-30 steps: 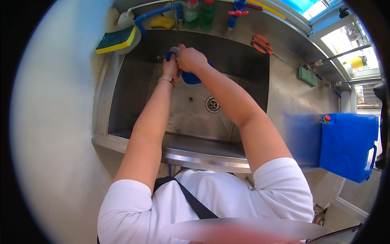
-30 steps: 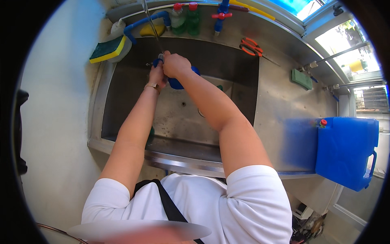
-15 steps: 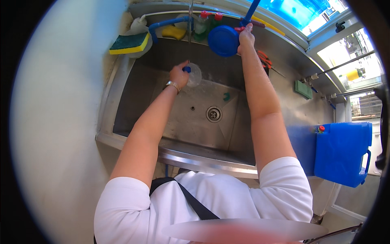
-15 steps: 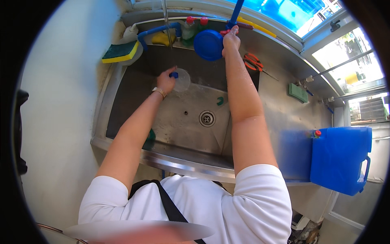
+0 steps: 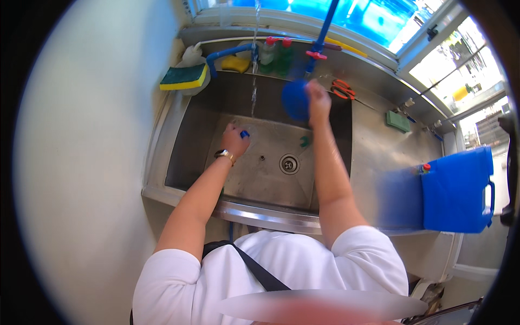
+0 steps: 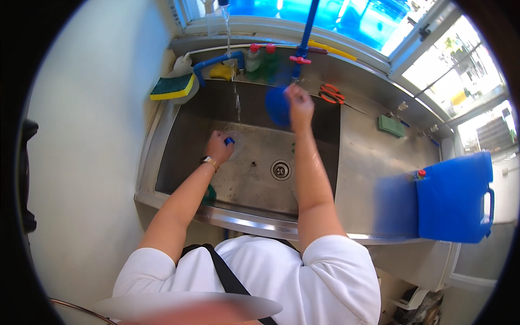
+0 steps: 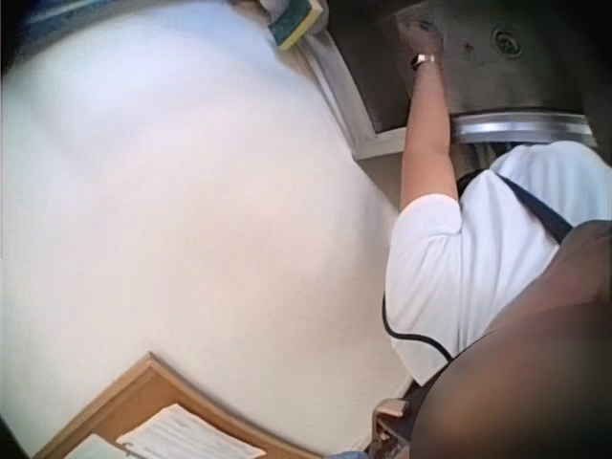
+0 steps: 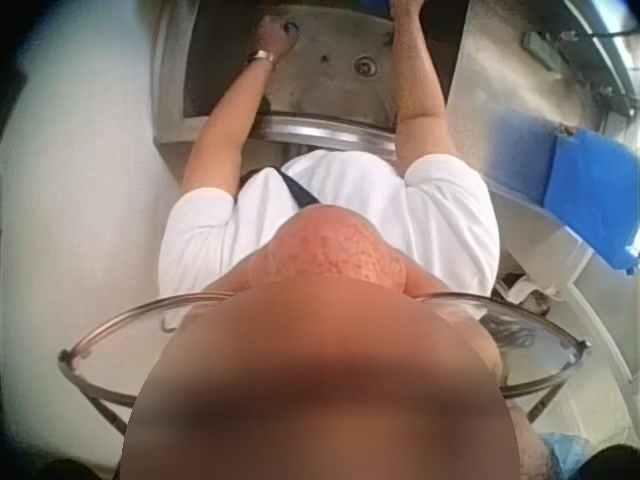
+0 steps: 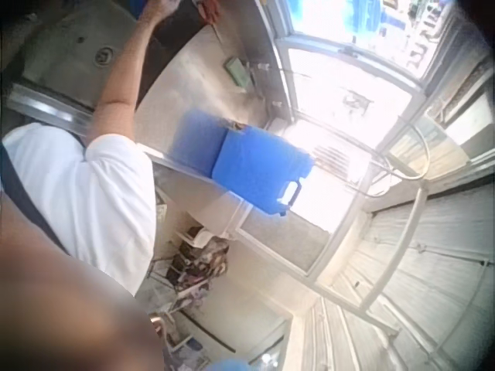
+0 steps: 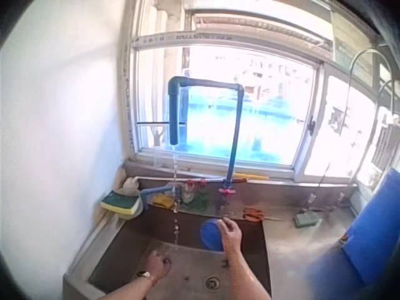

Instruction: The person rinses a blue plastic container under a faucet, then uses a sponge to scrub the sink and the container lid. The person places the container and lid on the sink counter after cleaning.

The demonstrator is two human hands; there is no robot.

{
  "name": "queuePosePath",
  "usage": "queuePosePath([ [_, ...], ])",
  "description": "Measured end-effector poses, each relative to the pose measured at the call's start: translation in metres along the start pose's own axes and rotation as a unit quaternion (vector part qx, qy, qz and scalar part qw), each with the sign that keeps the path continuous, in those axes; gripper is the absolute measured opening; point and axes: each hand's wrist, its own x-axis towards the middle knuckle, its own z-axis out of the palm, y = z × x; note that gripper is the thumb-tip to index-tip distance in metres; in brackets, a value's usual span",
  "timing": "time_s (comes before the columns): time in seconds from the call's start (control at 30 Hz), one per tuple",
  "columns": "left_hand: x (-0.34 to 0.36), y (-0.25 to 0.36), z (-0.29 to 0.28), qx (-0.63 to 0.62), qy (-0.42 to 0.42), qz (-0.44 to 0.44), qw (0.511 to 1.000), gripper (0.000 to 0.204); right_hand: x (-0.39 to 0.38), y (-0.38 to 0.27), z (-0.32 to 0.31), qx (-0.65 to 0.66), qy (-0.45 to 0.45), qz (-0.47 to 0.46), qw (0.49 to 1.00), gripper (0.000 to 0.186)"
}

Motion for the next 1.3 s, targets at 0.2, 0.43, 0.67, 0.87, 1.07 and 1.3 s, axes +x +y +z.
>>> queuePosePath([
  [0.2, -0.039, -0.007, 0.015, 0.211, -0.214, 0.042, 0.953, 0.034, -0.189, 0.032, -0.008, -0.565, -0.431, 0.208, 0.672, 0.043],
  [0.43, 0.018, 0.071, -0.094, 0.063, 0.025, 0.258, 0.964, 0.022, -0.035, -0.144, 0.005, -0.401, -0.140, -0.048, 0.904, 0.043],
  [0.67, -0.001, 0.064, -0.116, 0.021, 0.231, 0.343, 0.910, 0.025, -0.063, -0.173, 0.012, -0.166, 0.162, -0.241, 0.942, 0.046],
  [0.87, -0.051, 0.006, -0.024, 0.286, -0.265, 0.221, 0.894, 0.020, -0.178, -0.046, 0.013, -0.519, -0.375, 0.164, 0.751, 0.044],
  [1.07, 0.043, 0.071, -0.121, 0.165, 0.010, 0.336, 0.927, 0.021, -0.049, -0.161, 0.015, -0.434, -0.125, -0.010, 0.892, 0.055],
  [1.3, 0.018, 0.086, -0.151, 0.038, 0.314, 0.336, 0.887, 0.026, -0.063, -0.227, 0.007, -0.154, 0.080, -0.135, 0.976, 0.047],
])
